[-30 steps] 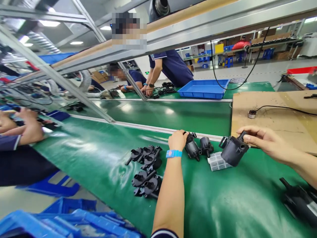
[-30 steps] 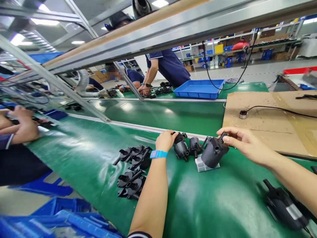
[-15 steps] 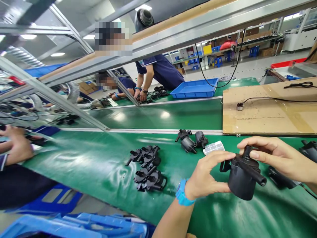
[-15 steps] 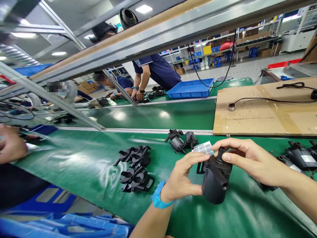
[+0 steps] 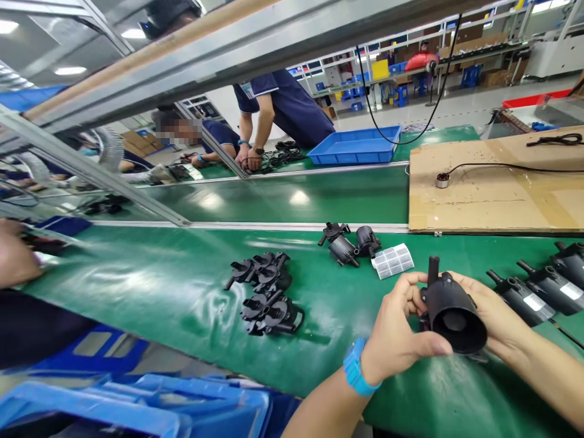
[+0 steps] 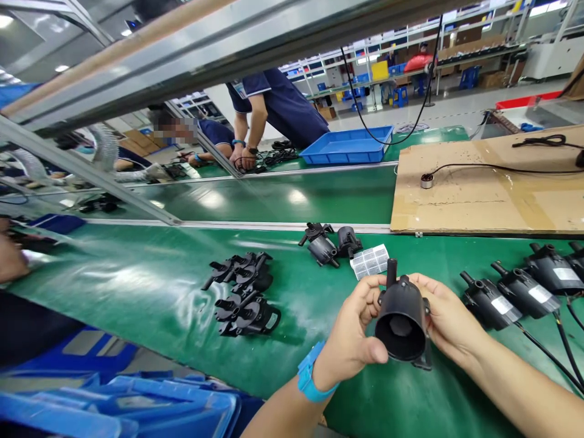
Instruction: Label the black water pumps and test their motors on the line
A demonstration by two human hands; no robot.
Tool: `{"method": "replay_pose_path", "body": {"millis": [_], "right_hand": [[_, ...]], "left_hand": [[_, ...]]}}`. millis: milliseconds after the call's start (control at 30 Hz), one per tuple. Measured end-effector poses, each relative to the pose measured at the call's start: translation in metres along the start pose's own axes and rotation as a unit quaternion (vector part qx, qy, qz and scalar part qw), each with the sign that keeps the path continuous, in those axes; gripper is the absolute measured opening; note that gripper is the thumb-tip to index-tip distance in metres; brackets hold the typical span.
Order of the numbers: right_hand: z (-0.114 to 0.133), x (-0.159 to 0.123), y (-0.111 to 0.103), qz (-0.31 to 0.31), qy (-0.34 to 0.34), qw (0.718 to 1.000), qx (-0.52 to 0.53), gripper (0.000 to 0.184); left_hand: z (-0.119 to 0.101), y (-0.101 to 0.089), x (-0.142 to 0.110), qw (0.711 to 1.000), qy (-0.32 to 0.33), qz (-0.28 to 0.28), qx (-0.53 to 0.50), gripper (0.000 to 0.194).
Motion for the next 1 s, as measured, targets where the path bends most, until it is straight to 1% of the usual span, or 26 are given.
{"method": "replay_pose_path", "body": {"millis": [133, 233, 333, 400, 467, 567, 667, 733, 767, 833, 900, 933, 1000], "right_hand": [[-0.014, 0.003, 0.005, -0.036, 0.027, 0.997, 0.069, 0.039], [-0.019, 0.001, 0.007, -0.075, 0.043, 0.995, 0.048, 0.040], [-0.019, -0.001, 0.007, -0.077, 0.074, 0.994, 0.016, 0.039], [-0.018, 0.000, 0.004, -0.060, 0.085, 0.995, 0.012, 0.040], [-0.017, 0.002, -0.003, -0.042, 0.092, 0.995, 0.007, 0.041], [-0.018, 0.007, -0.014, -0.025, 0.096, 0.995, -0.025, 0.041], [-0.018, 0.010, -0.022, 0.010, 0.093, 0.994, -0.054, 0.035], [-0.017, 0.012, -0.025, 0.039, 0.097, 0.993, -0.048, 0.033], [-0.016, 0.014, -0.028, 0.040, 0.097, 0.993, -0.048, 0.032], [-0.012, 0.021, -0.038, 0.003, 0.067, 0.995, -0.075, 0.034], [-0.006, 0.032, -0.053, -0.054, -0.009, 0.989, -0.134, 0.038], [-0.003, 0.038, -0.059, -0.075, -0.055, 0.980, -0.176, 0.040], [0.001, 0.051, -0.070, -0.091, -0.129, 0.953, -0.259, 0.040]], "left_hand": [[0.006, 0.000, 0.003, 0.991, -0.063, 0.005, -0.117, 0.099], [0.009, 0.000, 0.004, 0.983, -0.100, 0.000, -0.154, 0.098], [0.010, 0.000, 0.005, 0.979, -0.132, -0.004, -0.157, 0.102], [0.010, -0.001, 0.006, 0.981, -0.142, -0.003, -0.134, 0.103], [0.009, -0.002, 0.006, 0.987, -0.136, -0.001, -0.084, 0.101], [0.006, 0.000, 0.005, 0.995, -0.102, 0.009, -0.001, 0.099], [0.005, 0.005, 0.002, 0.996, -0.066, 0.018, 0.061, 0.101], [0.008, 0.006, 0.002, 0.994, -0.046, 0.025, 0.095, 0.103], [0.011, 0.006, 0.002, 0.993, -0.034, 0.031, 0.108, 0.104], [0.022, 0.005, 0.002, 0.990, -0.008, 0.051, 0.131, 0.106], [0.039, 0.003, 0.002, 0.982, 0.013, 0.067, 0.177, 0.105], [0.048, 0.002, 0.001, 0.974, 0.021, 0.077, 0.212, 0.104], [0.063, -0.001, -0.002, 0.951, 0.034, 0.100, 0.292, 0.101]]}}
Point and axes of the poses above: each hand's wrist, its own x-axis towards the middle knuckle, its own y-axis out of the palm, z = x × y, the point moved 3 cm from there along x, towards the middle knuckle
